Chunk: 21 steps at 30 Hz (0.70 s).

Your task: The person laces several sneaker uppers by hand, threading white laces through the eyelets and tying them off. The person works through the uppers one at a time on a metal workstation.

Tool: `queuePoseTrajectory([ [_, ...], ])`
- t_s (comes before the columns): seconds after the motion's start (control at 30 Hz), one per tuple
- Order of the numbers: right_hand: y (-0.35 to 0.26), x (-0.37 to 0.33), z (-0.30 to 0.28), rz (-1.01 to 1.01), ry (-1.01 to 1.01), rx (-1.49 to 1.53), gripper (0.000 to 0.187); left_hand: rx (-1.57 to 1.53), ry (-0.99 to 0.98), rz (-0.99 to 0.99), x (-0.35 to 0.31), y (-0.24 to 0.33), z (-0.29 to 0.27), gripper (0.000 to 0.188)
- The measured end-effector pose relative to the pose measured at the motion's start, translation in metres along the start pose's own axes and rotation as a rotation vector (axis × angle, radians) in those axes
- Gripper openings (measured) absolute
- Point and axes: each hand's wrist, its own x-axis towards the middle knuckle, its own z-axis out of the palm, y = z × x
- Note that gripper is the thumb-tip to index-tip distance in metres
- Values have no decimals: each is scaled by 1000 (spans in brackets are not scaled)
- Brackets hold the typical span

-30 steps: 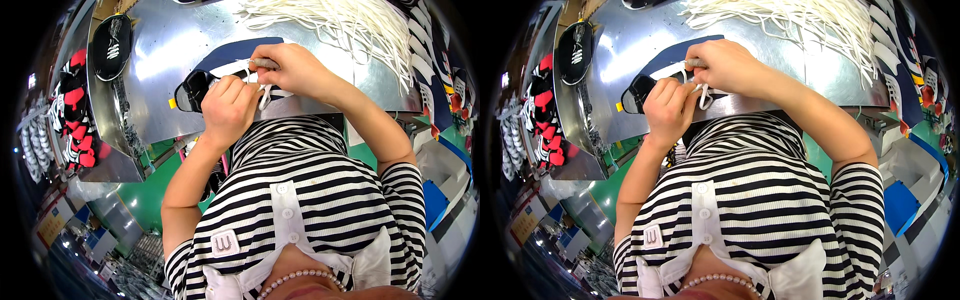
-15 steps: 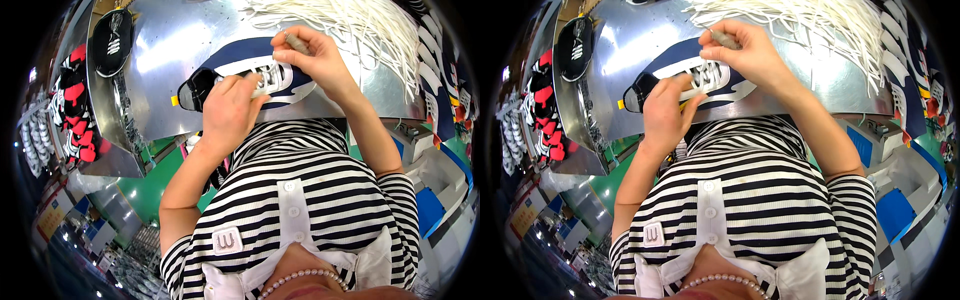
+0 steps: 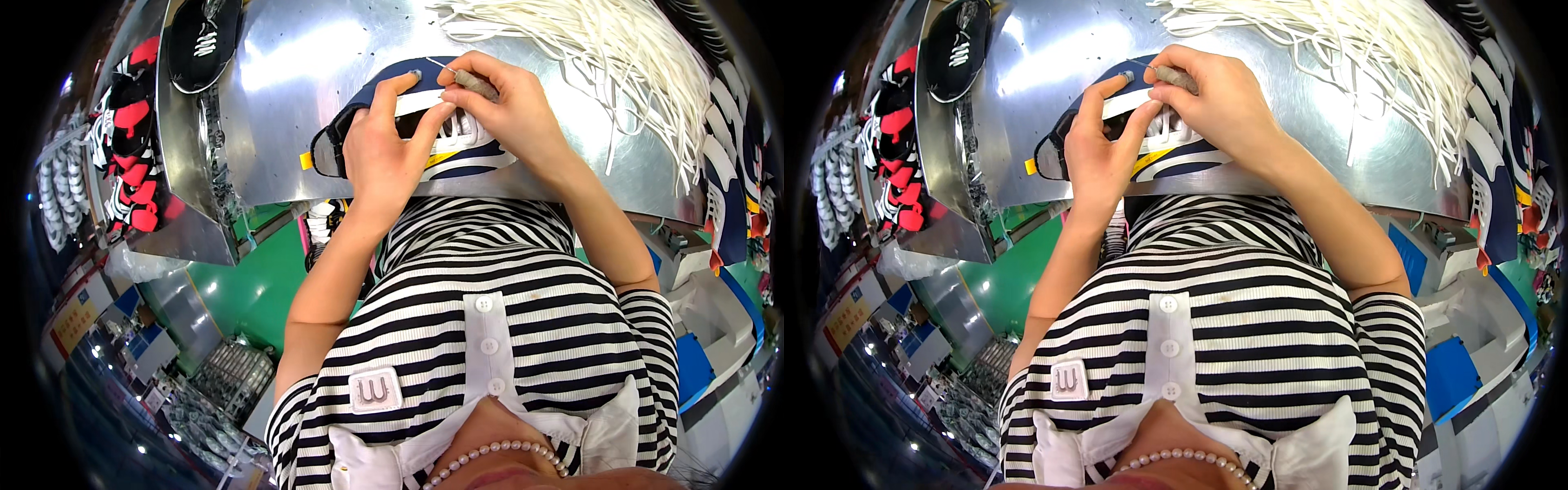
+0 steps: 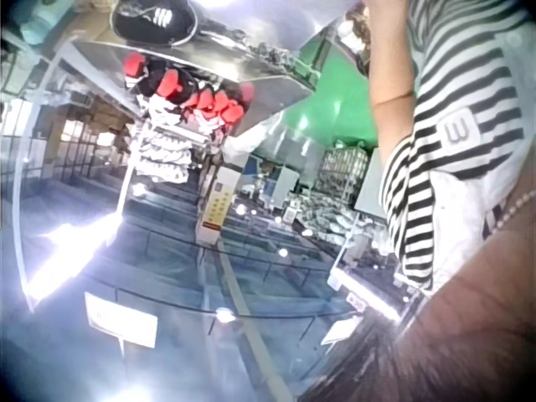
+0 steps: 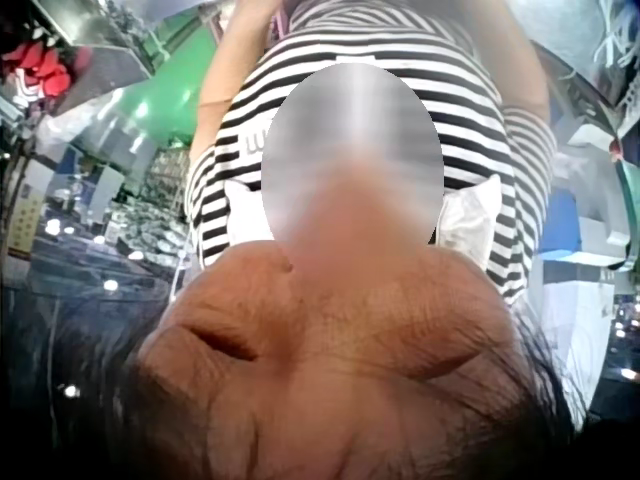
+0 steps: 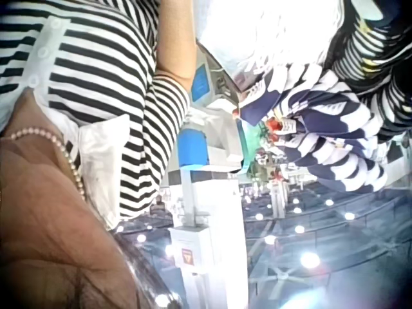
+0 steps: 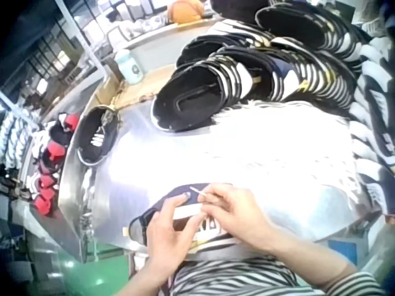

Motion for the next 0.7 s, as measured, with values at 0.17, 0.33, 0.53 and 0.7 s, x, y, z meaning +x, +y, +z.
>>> queuePoseTrajectory([
  [0.17, -10, -16, -14, 16, 1, -19, 20, -33, 27, -15, -5, 3, 2, 38],
  [0.33, -6, -29, -21, -123, -51, -198, 15, -64, 92, 27, -5, -3, 7, 38],
  [0.53, -12, -16, -18, -208, -153, -520, 15, -76, 88, 143, -9, -6, 7, 34],
  [0.7, -25, 9, 7, -278, -276, -756, 31, -122, 88, 193, -8, -3, 5, 25],
])
